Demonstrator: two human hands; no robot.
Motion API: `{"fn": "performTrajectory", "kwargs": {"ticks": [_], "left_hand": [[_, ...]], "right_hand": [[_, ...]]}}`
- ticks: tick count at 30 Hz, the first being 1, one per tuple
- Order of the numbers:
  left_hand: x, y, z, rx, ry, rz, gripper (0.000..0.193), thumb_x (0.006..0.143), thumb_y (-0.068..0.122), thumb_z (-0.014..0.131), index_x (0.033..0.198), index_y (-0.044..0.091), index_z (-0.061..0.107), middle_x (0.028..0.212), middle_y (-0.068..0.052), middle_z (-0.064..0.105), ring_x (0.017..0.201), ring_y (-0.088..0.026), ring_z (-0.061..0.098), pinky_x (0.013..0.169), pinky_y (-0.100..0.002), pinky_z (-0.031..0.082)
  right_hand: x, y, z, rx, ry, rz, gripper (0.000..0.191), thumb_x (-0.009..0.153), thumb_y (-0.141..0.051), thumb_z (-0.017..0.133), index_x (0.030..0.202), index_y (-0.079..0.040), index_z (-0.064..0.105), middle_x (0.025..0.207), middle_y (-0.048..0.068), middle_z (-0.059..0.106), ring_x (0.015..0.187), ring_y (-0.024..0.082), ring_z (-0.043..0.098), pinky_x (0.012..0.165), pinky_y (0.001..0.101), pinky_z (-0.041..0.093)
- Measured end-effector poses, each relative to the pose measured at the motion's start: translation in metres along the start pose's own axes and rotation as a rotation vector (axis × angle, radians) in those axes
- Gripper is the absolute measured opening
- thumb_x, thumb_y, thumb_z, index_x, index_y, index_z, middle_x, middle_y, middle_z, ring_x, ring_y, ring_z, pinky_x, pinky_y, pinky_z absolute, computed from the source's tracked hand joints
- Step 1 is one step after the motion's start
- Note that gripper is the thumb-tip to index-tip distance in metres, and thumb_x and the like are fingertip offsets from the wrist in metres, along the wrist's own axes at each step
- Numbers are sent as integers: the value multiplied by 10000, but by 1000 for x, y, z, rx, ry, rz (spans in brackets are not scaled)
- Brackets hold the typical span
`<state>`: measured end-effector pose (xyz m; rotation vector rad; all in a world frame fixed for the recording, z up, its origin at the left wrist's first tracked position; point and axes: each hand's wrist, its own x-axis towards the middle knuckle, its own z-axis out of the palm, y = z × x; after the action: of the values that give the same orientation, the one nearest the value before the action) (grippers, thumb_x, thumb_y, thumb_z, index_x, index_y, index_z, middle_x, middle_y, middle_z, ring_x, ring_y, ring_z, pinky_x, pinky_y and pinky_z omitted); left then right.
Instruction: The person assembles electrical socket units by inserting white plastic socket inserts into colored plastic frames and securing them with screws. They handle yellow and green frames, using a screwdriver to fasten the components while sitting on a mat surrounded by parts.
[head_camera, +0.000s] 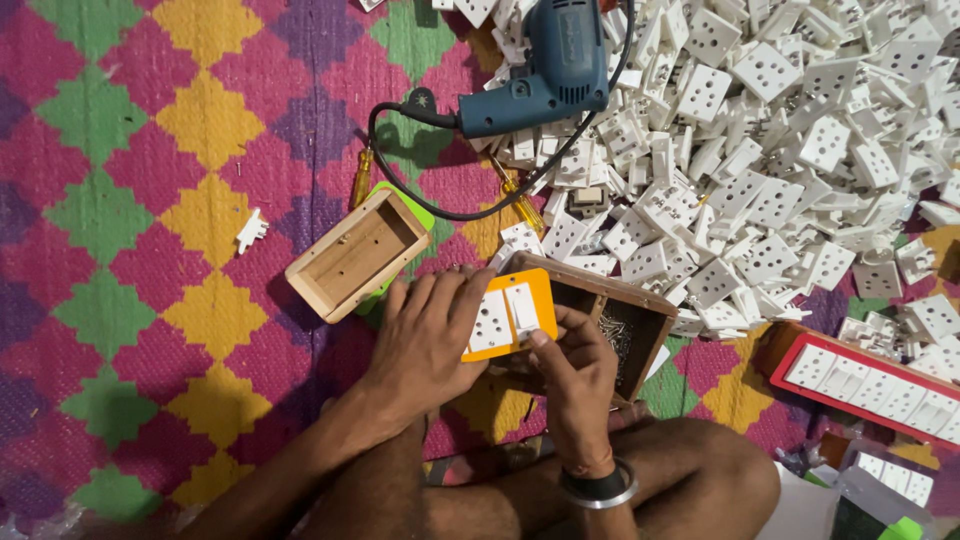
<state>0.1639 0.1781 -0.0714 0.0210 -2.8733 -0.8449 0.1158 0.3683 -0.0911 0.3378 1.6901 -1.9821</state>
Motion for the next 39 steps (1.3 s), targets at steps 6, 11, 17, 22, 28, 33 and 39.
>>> {"fn": "performTrajectory", "kwargs": {"ticks": [6,11,17,22,28,33,39], "left_hand": [[1,1,4,99,-31,42,845,682,240,786,1434,6,480,1236,-158,595,1075,-299,555,940,-498,379],[3,1,5,95,-46,-66,853,683,273,808,1433,22,490,1088,-129,582,1013,-311,546,868,-490,380],[4,4,6,73,-34,-50,871,680,304,804,1434,13,477,1065,-122,574,1013,-302,543,876,-483,390],[6,4,9,69,-86,-50,893,661,309,813,1425,-2,470,1079,-138,583,1008,-313,542,824,-490,381],[3,-1,8,160,-113,-5,886,684,255,797,1454,-13,450,1186,-155,597,1060,-308,549,887,-490,391],[5,0,7,193,-191,88,870,729,299,808,1454,-14,444,1265,-203,584,1114,-335,545,910,-490,387],[8,5,4,274,-181,232,944,664,290,808,1478,-5,430,1297,-202,584,1235,-373,519,993,-511,392]], "right_hand": [[0,7,6,-56,35,-24,307,887,1,725,1161,64,602,919,116,750,749,136,714,663,294,615],[2,-5,-28,-655,207,-223,199,924,-93,716,1109,-28,683,872,80,749,683,151,719,591,296,568],[16,-2,-77,-1361,176,-467,151,838,-87,717,985,-61,692,927,153,709,820,403,670,684,474,532],[12,11,-85,-1284,260,-526,95,864,-93,731,957,-86,747,899,127,706,791,376,676,684,450,535],[7,1,-80,-688,337,-265,133,896,-70,796,967,9,717,804,65,746,698,152,697,630,283,538],[5,-14,-51,-274,103,-352,432,865,-62,741,1281,-45,626,880,24,715,771,105,727,690,230,588],[9,-27,-27,-619,45,-543,177,959,-19,735,1127,36,753,979,83,743,836,102,641,728,212,499]]}}
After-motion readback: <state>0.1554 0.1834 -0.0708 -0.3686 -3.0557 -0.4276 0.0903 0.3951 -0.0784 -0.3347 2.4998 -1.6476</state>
